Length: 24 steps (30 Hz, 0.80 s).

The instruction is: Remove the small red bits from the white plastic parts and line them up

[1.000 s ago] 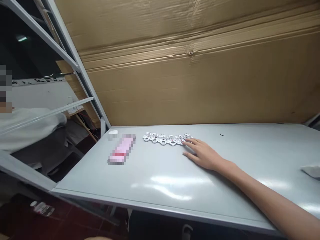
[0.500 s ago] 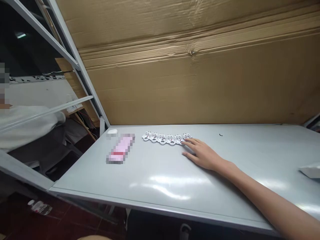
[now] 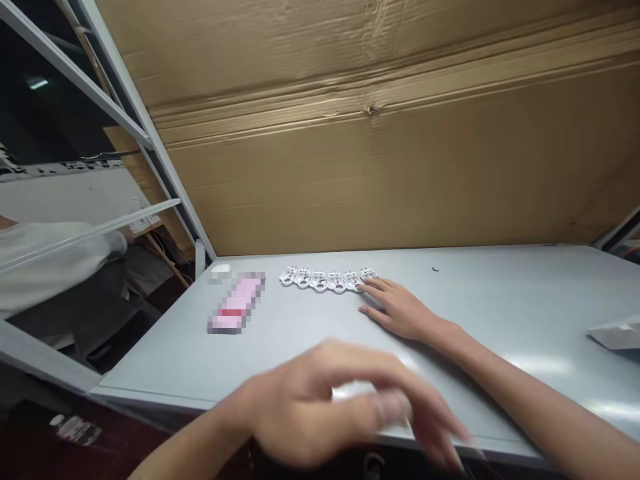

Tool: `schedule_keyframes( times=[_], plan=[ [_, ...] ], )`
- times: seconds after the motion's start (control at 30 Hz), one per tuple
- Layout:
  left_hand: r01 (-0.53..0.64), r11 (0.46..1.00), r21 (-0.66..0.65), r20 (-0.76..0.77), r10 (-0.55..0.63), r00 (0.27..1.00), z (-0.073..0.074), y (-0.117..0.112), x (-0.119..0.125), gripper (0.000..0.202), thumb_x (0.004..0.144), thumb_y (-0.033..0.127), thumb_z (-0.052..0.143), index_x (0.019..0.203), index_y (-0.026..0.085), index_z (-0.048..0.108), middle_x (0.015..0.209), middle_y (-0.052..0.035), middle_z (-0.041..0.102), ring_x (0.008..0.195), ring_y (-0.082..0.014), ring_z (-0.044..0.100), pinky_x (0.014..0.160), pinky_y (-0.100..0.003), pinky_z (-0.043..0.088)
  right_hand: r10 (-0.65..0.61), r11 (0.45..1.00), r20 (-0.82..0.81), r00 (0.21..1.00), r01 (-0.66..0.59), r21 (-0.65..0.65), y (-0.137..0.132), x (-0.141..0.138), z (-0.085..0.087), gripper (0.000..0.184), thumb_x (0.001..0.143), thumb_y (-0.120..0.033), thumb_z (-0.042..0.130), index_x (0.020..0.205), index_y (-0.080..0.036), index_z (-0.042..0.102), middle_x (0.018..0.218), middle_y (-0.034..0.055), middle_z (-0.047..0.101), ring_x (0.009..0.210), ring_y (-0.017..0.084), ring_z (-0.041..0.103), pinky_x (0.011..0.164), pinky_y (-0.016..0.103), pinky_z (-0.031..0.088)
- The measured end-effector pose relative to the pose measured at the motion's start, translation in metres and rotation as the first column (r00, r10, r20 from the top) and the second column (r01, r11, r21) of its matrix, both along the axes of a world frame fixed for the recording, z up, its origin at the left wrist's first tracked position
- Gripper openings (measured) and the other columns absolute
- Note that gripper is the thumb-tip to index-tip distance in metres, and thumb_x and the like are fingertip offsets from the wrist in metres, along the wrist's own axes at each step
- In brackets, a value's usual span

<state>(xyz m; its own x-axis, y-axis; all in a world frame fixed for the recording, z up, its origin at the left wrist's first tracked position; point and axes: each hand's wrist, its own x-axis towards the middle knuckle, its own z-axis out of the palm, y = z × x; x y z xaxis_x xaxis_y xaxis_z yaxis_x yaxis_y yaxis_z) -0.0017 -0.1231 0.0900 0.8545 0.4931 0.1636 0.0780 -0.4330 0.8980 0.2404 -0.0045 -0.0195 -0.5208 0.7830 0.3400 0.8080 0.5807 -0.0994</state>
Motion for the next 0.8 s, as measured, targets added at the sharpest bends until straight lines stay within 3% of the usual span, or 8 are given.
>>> schedule_keyframes(
  times=[0.07,0.13,0.2,0.27,0.4,0.57,0.67,0.8],
  plan=[
    [-0.225,0.936,0.272,-0.117,0.265,0.957,0.005,0.055,0.000,0.038,0.102,0.044,0.040,0.126,0.025,0.063,0.124,-0.0063,0.067,0.117,-0.0234,0.061,0.102,-0.035,0.046,0.015,1.000,-0.015,1.000,-0.015,0.008,0.000,-0.001,0.000,0.044,0.098,-0.040,0.044,0.133,-0.018,0.058,0.136,0.0149,0.059,0.126,0.033,0.053,0.103,0.050,0.045],
    [-0.405,0.777,0.483,-0.198,0.547,0.813,-0.008,0.106,-0.009,0.041,0.100,0.044,0.041,0.131,0.022,0.058,0.135,-0.0073,0.060,0.127,-0.0261,0.053,0.109,-0.040,0.040,0.012,1.000,-0.018,1.000,-0.012,0.013,-0.001,-0.001,0.001,0.043,0.098,-0.040,0.045,0.132,-0.017,0.059,0.135,0.0152,0.060,0.126,0.033,0.053,0.103,0.050,0.045],
    [-0.490,0.648,0.583,-0.264,0.721,0.640,-0.030,0.145,-0.022,0.044,0.100,0.040,0.038,0.134,0.018,0.054,0.139,-0.0105,0.056,0.128,-0.0273,0.052,0.109,-0.041,0.040,-0.007,1.000,-0.007,1.000,0.007,0.014,-0.001,-0.002,0.003,0.043,0.097,-0.040,0.045,0.131,-0.016,0.059,0.134,0.0167,0.060,0.125,0.034,0.053,0.102,0.050,0.045],
    [-0.499,0.550,0.670,-0.283,0.811,0.512,-0.050,0.168,-0.033,0.045,0.099,0.036,0.036,0.137,0.017,0.050,0.141,-0.0118,0.053,0.128,-0.0276,0.051,0.108,-0.041,0.040,-0.015,1.000,0.012,1.000,0.015,0.009,-0.002,-0.002,0.005,0.042,0.098,-0.040,0.045,0.129,-0.015,0.060,0.133,0.0172,0.061,0.123,0.034,0.055,0.101,0.050,0.046],
    [-0.439,0.474,0.763,-0.253,0.844,0.472,-0.078,0.177,-0.040,0.045,0.098,0.036,0.037,0.135,0.015,0.050,0.142,-0.0142,0.051,0.134,-0.0285,0.045,0.113,-0.041,0.034,-0.024,1.000,0.024,0.999,0.024,0.007,-0.005,-0.003,0.008,0.040,0.098,-0.038,0.045,0.126,-0.016,0.062,0.131,0.0165,0.062,0.120,0.034,0.056,0.100,0.050,0.047],
    [-0.343,0.532,0.774,-0.374,0.821,0.431,-0.092,0.164,-0.037,0.058,0.099,0.047,0.035,0.143,0.010,0.039,0.152,-0.0214,0.038,0.145,-0.0336,0.029,0.116,-0.048,0.027,-0.046,0.999,0.012,0.999,0.046,-0.016,-0.007,-0.004,0.008,0.041,0.097,-0.037,0.046,0.129,-0.017,0.060,0.133,0.0168,0.060,0.124,0.034,0.054,0.103,0.051,0.045],
    [-0.373,0.569,0.733,-0.433,0.813,0.389,-0.092,0.157,-0.034,0.071,0.099,0.054,0.029,0.151,0.007,0.025,0.159,-0.0226,0.021,0.149,-0.0343,0.015,0.117,-0.050,0.022,-0.051,0.998,0.002,0.999,0.051,-0.030,-0.007,-0.005,0.008,0.042,0.097,-0.037,0.046,0.132,-0.017,0.059,0.135,0.0166,0.059,0.127,0.034,0.052,0.105,0.050,0.044],
    [-0.375,0.615,0.694,-0.485,0.784,0.387,-0.085,0.149,-0.030,0.071,0.100,0.057,0.026,0.154,0.011,0.022,0.160,-0.0206,0.019,0.150,-0.0332,0.012,0.117,-0.051,0.021,-0.031,0.999,0.009,0.999,0.031,-0.028,-0.007,-0.005,0.008,0.044,0.097,-0.039,0.045,0.134,-0.017,0.057,0.137,0.0163,0.058,0.129,0.034,0.050,0.106,0.051,0.043]
  ],
)
